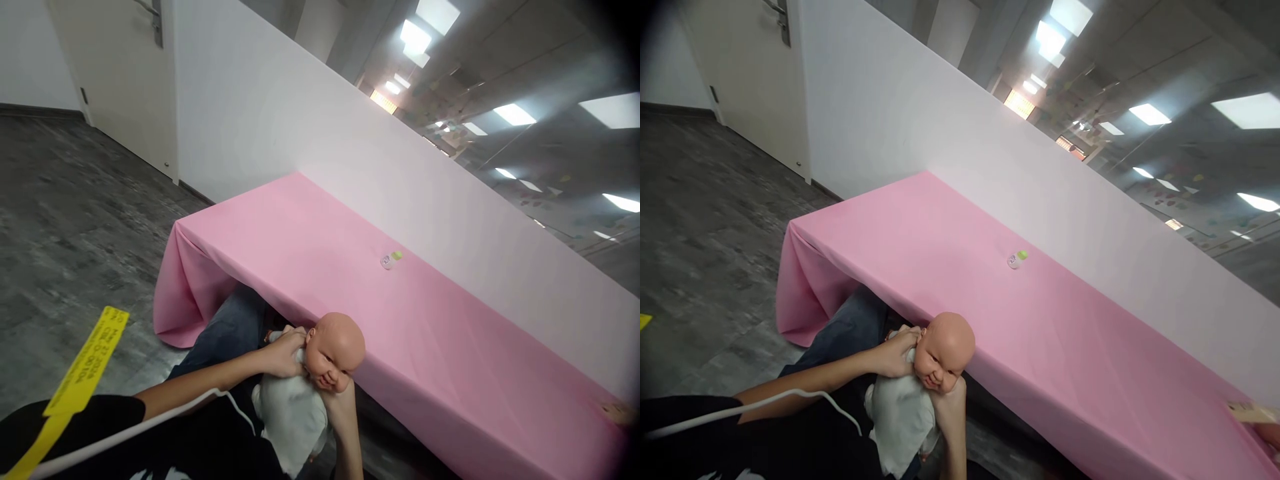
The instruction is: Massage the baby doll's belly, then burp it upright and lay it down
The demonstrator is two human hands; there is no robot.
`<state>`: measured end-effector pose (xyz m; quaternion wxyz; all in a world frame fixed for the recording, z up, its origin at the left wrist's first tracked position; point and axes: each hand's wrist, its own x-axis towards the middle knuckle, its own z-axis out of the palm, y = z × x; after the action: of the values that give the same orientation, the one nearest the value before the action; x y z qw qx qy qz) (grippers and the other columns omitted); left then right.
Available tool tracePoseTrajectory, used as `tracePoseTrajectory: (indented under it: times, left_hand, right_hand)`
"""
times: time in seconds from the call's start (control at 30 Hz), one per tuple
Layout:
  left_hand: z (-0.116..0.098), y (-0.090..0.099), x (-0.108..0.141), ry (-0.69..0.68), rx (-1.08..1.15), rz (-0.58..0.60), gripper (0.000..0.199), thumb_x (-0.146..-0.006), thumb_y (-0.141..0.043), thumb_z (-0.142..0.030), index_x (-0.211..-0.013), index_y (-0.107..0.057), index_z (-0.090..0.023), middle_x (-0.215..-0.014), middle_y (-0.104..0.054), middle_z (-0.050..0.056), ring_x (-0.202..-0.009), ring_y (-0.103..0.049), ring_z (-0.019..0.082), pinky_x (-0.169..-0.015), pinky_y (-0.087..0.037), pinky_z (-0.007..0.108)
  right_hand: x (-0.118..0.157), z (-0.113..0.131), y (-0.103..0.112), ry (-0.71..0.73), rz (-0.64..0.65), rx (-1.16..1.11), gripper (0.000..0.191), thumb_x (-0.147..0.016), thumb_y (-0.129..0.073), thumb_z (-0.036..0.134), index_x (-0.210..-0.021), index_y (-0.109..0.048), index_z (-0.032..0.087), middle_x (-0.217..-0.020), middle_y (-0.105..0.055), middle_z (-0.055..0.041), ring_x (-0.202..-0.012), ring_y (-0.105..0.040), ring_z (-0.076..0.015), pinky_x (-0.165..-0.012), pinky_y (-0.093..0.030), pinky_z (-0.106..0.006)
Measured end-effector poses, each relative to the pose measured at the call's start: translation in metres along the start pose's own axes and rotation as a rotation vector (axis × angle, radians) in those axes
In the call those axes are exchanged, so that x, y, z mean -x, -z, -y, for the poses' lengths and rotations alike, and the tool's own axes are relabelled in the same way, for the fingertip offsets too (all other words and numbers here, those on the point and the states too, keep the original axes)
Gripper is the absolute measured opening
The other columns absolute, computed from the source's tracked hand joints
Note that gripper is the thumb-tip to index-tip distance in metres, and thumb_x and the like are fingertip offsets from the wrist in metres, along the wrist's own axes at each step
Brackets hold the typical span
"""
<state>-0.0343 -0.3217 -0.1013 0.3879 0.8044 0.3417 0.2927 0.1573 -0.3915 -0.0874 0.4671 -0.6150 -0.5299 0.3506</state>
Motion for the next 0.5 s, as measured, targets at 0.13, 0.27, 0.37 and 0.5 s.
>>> tracePoseTrajectory:
  times: [0.13,0.27,0.37,0.5]
  left_hand:
    - [-0.001,-0.002,0.001,-0.011,0.014,-0.024,0.021,-0.071,-0.074,-0.035,-0.085,-0.068,-0.02,-0.097,-0.066,0.002,-0.094,-0.058,0.021,-0.089,-0.037,0.034]
    - [-0.004,0.0,0.001,-0.039,0.019,-0.019,0.024,-0.069,-0.079,-0.037,-0.08,-0.068,-0.02,-0.09,-0.068,0.001,-0.092,-0.059,0.021,-0.088,-0.035,0.035]
    - [-0.006,0.002,0.002,-0.042,0.039,-0.026,0.035,-0.062,-0.086,-0.04,-0.086,-0.07,-0.022,-0.095,-0.071,-0.001,-0.094,-0.059,0.023,-0.088,-0.033,0.036]
    - [-0.01,0.005,0.005,-0.043,0.034,-0.072,0.05,-0.057,-0.09,-0.043,-0.098,-0.069,-0.025,-0.107,-0.072,-0.003,-0.098,-0.057,0.024,-0.089,-0.032,0.036]
  right_hand:
    - [0.009,0.004,-0.001,-0.021,0.078,0.008,0.019,-0.065,-0.081,0.034,-0.074,-0.078,0.018,-0.078,-0.077,-0.0091,-0.079,-0.074,-0.0306,-0.073,-0.063,-0.037]
    - [0.008,0.0,0.0,-0.006,0.07,-0.009,0.018,-0.062,-0.083,0.033,-0.068,-0.075,0.019,-0.073,-0.076,-0.0069,-0.073,-0.073,-0.0275,-0.069,-0.063,-0.035]
    - [0.008,-0.007,0.001,-0.014,0.053,-0.05,0.028,-0.057,-0.087,0.031,-0.08,-0.077,0.018,-0.086,-0.079,-0.008,-0.08,-0.075,-0.0293,-0.075,-0.064,-0.037]
    - [0.02,-0.017,0.004,-0.057,0.051,-0.14,0.048,-0.06,-0.089,0.031,-0.104,-0.074,0.017,-0.102,-0.079,-0.0104,-0.094,-0.077,-0.0313,-0.084,-0.064,-0.04]
